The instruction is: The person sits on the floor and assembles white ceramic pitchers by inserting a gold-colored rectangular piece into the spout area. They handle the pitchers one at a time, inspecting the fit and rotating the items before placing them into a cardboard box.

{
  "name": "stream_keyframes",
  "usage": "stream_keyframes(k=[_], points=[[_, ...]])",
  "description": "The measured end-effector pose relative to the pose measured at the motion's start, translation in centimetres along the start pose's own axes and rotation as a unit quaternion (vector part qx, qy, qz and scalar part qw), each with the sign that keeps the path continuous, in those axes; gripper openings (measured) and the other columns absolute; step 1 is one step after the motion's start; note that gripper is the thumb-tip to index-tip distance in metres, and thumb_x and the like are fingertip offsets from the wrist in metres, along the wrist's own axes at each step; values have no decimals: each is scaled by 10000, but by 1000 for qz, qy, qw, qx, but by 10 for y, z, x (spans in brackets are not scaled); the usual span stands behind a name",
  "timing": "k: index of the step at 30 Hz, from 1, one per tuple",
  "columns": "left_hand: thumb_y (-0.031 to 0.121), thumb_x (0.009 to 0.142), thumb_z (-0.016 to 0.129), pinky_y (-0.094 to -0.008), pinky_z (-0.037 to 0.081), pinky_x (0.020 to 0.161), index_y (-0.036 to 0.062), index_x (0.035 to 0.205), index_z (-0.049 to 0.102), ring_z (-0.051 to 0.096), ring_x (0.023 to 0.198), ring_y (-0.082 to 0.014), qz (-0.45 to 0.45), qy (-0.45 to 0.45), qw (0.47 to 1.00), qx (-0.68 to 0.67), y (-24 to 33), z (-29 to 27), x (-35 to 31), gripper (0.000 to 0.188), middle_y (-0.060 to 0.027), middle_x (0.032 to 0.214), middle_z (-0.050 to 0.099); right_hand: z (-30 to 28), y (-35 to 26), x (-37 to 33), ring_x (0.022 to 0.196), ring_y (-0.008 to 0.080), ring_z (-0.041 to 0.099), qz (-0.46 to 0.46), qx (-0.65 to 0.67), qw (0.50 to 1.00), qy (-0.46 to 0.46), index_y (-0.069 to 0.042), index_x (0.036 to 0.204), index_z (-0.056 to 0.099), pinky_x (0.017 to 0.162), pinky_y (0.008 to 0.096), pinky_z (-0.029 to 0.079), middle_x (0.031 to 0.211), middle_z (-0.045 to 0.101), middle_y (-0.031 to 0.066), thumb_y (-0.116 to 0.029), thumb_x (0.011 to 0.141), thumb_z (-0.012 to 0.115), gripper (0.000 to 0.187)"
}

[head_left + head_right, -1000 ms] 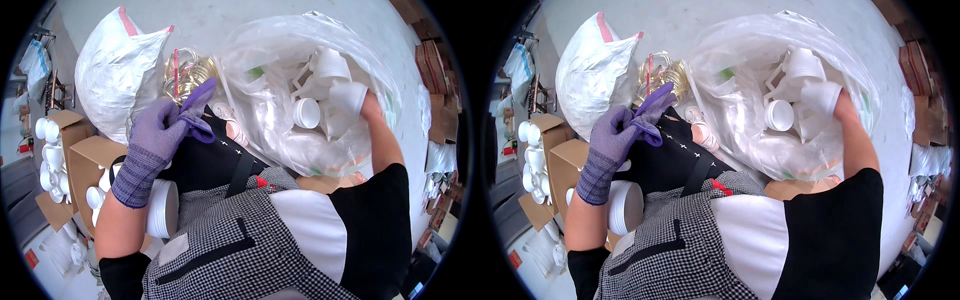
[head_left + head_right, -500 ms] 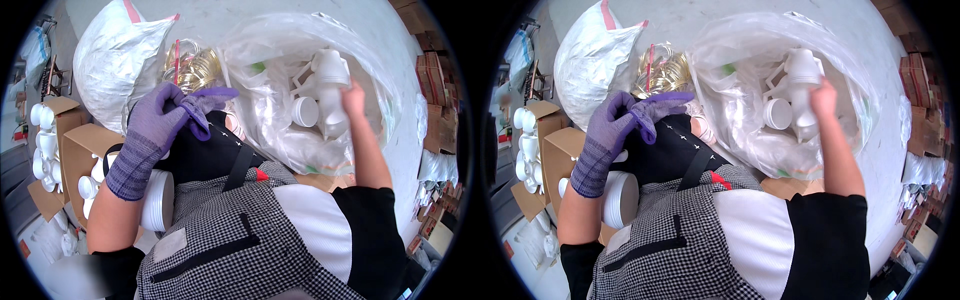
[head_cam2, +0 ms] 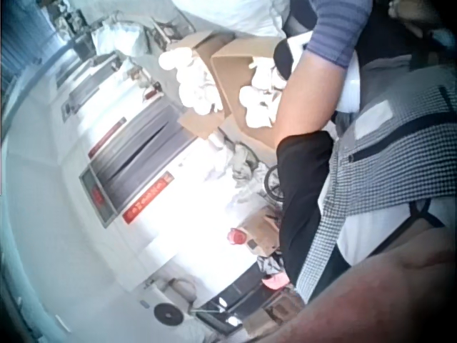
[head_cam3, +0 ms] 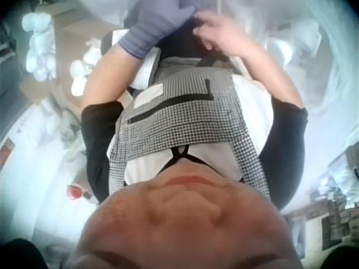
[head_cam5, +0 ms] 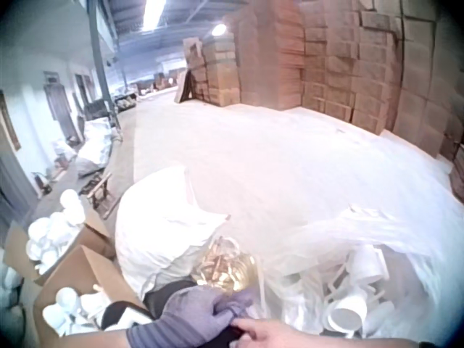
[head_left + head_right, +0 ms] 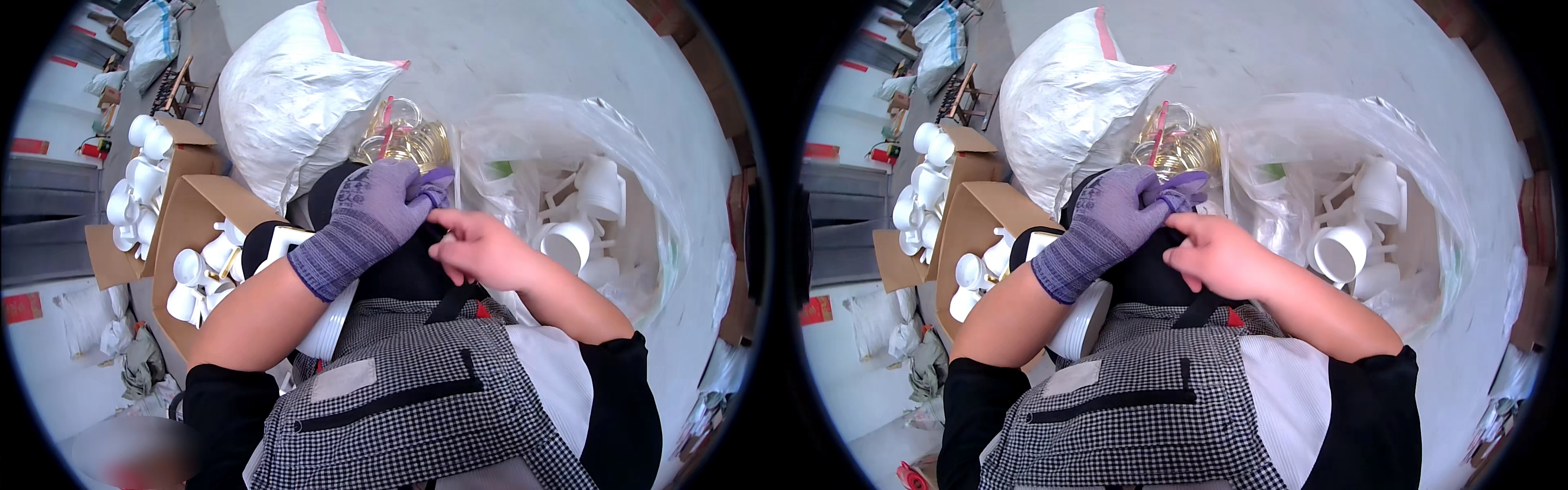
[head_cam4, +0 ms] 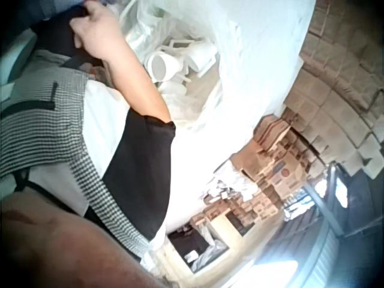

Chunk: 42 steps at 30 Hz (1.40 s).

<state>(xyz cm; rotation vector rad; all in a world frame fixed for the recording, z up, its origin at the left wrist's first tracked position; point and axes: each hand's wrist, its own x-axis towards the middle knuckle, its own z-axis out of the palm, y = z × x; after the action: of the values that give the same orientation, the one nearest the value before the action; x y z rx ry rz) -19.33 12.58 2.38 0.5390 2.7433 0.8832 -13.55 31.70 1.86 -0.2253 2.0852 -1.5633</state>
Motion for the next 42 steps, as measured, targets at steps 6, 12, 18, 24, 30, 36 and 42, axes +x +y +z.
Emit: stream_keyframes(k=[6,12,18,24,30,36,42], points=[[223,854,658,-464,505,720,32,902,655,637,815,-366,95,37,994,45,6,-2,-10,196,-166,863,628,1,5,-1,564,91,522,49,298,946,116,42,1466,359,513,237,412,715,616,40,-115,939,595,598],[212,848,632,-436,530,737,115,985,701,667,812,-325,122,41,985,114,21,-7,-15,182,-107,896,674,-6,6,-2,469,112,508,71,333,939,-56,77,1366,429,454,256,426,657,613,75,-188,927,653,559],[247,870,589,-436,539,688,109,882,738,703,774,-296,156,71,952,252,10,11,-12,204,-132,803,698,-26,22,37,474,132,375,75,490,865,-77,-107,725,489,505,325,370,603,485,41,-234,914,601,253],[304,933,562,-478,549,731,57,876,746,713,766,-350,49,-39,979,195,17,14,-1,313,-180,798,713,-33,10,85,494,128,429,1,575,789,217,-142,796,500,547,338,428,638,538,24,-273,922,601,208],[288,945,548,-491,523,823,38,940,696,677,892,-368,70,39,992,93,1,-3,-1,290,-190,904,684,-21,47,103,835,224,617,-110,552,810,167,-80,1064,620,853,400,502,921,662,84,-360,962,561,303],[291,959,558,-421,523,760,34,966,689,668,813,-272,-4,111,964,-240,-42,34,23,289,-146,869,676,47,27,83,1389,300,440,-80,423,902,23,49,1415,466,1196,405,262,1431,550,161,-615,1026,324,782],[313,941,641,-315,490,732,18,1015,680,599,795,-145,38,-27,965,-259,-52,30,19,307,-64,846,655,1,0,105,1285,376,548,-43,572,818,-39,145,1348,444,1128,488,392,1355,562,294,-597,982,411,828]])
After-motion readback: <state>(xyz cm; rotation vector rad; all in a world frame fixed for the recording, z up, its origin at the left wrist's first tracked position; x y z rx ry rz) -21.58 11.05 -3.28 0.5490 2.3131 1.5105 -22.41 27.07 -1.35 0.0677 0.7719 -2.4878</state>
